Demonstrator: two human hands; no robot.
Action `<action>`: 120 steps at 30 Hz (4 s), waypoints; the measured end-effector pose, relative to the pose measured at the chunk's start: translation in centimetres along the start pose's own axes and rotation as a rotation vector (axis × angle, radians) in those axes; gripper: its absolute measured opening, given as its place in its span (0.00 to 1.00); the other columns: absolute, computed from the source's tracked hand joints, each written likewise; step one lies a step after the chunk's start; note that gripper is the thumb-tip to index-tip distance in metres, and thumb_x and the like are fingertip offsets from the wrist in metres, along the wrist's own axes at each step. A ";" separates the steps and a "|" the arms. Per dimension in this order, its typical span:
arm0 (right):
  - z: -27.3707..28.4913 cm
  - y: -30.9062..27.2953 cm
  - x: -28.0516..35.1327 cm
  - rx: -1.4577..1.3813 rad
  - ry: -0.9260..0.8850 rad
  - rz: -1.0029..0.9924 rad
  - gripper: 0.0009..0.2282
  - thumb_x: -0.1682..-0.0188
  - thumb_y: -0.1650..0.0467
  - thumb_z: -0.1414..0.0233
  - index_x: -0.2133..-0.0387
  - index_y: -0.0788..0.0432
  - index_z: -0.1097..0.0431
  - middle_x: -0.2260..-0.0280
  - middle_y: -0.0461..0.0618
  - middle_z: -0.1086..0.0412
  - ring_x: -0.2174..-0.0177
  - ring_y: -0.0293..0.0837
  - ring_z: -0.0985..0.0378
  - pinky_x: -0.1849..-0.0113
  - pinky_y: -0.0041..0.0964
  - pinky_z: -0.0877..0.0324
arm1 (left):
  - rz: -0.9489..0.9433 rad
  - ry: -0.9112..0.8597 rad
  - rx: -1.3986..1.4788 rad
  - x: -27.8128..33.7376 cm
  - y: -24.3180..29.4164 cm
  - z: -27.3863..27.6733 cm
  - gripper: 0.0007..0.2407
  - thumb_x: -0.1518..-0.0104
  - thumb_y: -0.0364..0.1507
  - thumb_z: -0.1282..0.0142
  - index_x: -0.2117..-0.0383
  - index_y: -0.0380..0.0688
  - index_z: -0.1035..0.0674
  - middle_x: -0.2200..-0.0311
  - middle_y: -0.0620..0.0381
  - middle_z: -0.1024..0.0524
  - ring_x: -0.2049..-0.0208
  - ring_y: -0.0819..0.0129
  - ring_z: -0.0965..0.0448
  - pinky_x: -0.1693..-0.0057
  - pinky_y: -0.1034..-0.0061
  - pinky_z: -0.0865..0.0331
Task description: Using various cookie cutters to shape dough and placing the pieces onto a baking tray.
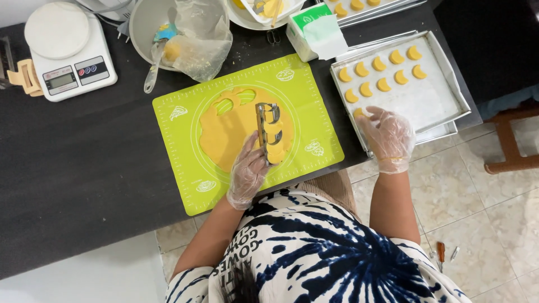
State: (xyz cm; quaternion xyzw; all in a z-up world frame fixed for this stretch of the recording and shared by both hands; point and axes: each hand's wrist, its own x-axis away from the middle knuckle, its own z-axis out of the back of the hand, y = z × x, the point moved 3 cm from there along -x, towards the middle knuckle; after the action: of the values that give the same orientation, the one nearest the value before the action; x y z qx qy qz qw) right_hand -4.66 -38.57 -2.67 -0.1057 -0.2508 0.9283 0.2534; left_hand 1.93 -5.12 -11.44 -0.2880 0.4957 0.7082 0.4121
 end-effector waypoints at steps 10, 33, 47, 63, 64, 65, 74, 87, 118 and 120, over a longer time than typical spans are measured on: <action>-2.3 3.9 -1.2 0.100 0.083 0.290 0.19 0.59 0.65 0.35 0.52 0.50 0.21 0.64 0.53 0.23 0.63 0.55 0.21 0.58 0.50 0.26 | 0.021 -0.017 0.004 -0.5 0.8 0.2 0.12 0.34 0.37 0.52 0.69 0.41 0.25 0.68 0.53 0.26 0.44 0.30 0.28 0.42 0.46 0.26; -7.1 -11.1 4.8 -1.532 -0.747 -0.251 0.24 0.51 0.71 0.47 0.38 0.51 0.36 0.53 0.60 0.27 0.55 0.52 0.23 0.48 0.46 0.33 | 0.209 -0.025 0.407 -1.9 3.1 0.5 0.11 0.36 0.33 0.48 0.71 0.41 0.17 0.61 0.54 0.16 0.45 0.46 0.22 0.45 0.58 0.25; -7.4 -12.2 5.3 -1.676 -0.748 -0.351 0.30 0.52 0.71 0.46 0.33 0.54 0.43 0.41 0.67 0.36 0.44 0.57 0.28 0.41 0.45 0.36 | 0.251 -0.086 0.378 -1.0 2.1 0.3 0.10 0.36 0.33 0.47 0.64 0.41 0.17 0.49 0.48 0.20 0.44 0.45 0.24 0.42 0.58 0.29; -3.8 -11.6 4.9 -0.572 -0.056 0.569 0.26 0.59 0.55 0.34 0.49 0.50 0.28 0.56 0.53 0.33 0.56 0.46 0.25 0.53 0.40 0.26 | 0.181 -0.017 0.314 0.3 0.9 -0.4 0.09 0.36 0.32 0.47 0.62 0.41 0.17 0.46 0.42 0.23 0.45 0.41 0.24 0.45 0.56 0.26; -3.3 -12.0 5.0 -0.571 -0.056 0.567 0.26 0.59 0.55 0.34 0.49 0.50 0.28 0.56 0.53 0.33 0.56 0.46 0.25 0.53 0.40 0.26 | 0.182 -0.018 0.316 0.1 1.3 -0.6 0.09 0.36 0.32 0.47 0.62 0.41 0.17 0.46 0.42 0.23 0.45 0.41 0.24 0.45 0.56 0.26; -2.6 -12.5 5.3 -0.472 0.057 0.669 0.24 0.59 0.56 0.32 0.52 0.50 0.26 0.59 0.52 0.33 0.59 0.47 0.25 0.55 0.40 0.25 | 0.166 -0.002 0.305 -0.1 1.7 -0.7 0.07 0.38 0.31 0.44 0.62 0.40 0.17 0.46 0.42 0.23 0.46 0.42 0.22 0.44 0.58 0.27; -2.3 -14.2 5.9 -0.366 0.250 0.830 0.12 0.59 0.61 0.30 0.66 0.50 0.21 0.70 0.46 0.26 0.64 0.46 0.22 0.60 0.38 0.25 | 0.175 -0.022 0.240 -2.5 3.8 0.6 0.08 0.39 0.32 0.41 0.64 0.39 0.17 0.44 0.44 0.23 0.48 0.45 0.20 0.44 0.61 0.27; -3.1 -12.4 5.4 -0.935 -0.028 0.414 0.12 0.45 0.73 0.46 0.49 0.60 0.30 0.62 0.61 0.23 0.61 0.52 0.18 0.55 0.45 0.24 | 0.040 0.014 0.192 -0.9 1.6 0.0 0.07 0.38 0.26 0.45 0.66 0.32 0.23 0.48 0.36 0.23 0.45 0.41 0.23 0.41 0.52 0.29; -1.0 5.0 0.9 -0.185 0.080 -0.131 0.09 0.59 0.62 0.34 0.66 0.46 0.20 0.62 0.45 0.28 0.63 0.47 0.19 0.57 0.41 0.24 | 0.003 -0.059 0.085 -0.4 1.2 -0.1 0.10 0.36 0.34 0.48 0.70 0.40 0.20 0.63 0.54 0.20 0.43 0.39 0.25 0.44 0.57 0.23; -0.4 3.7 1.3 -0.131 0.096 -0.114 0.09 0.56 0.62 0.36 0.66 0.50 0.19 0.64 0.48 0.26 0.63 0.50 0.18 0.57 0.46 0.24 | -0.013 -0.053 0.064 -0.8 1.5 0.0 0.08 0.36 0.32 0.47 0.69 0.42 0.20 0.65 0.55 0.21 0.44 0.38 0.25 0.43 0.57 0.23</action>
State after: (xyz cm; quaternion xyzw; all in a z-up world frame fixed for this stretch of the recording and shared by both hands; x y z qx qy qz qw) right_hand -7.19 -40.47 -5.01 -0.1519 -0.3043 0.8878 0.3101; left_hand 1.03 -5.63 -10.08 -0.2589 0.5051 0.6967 0.4388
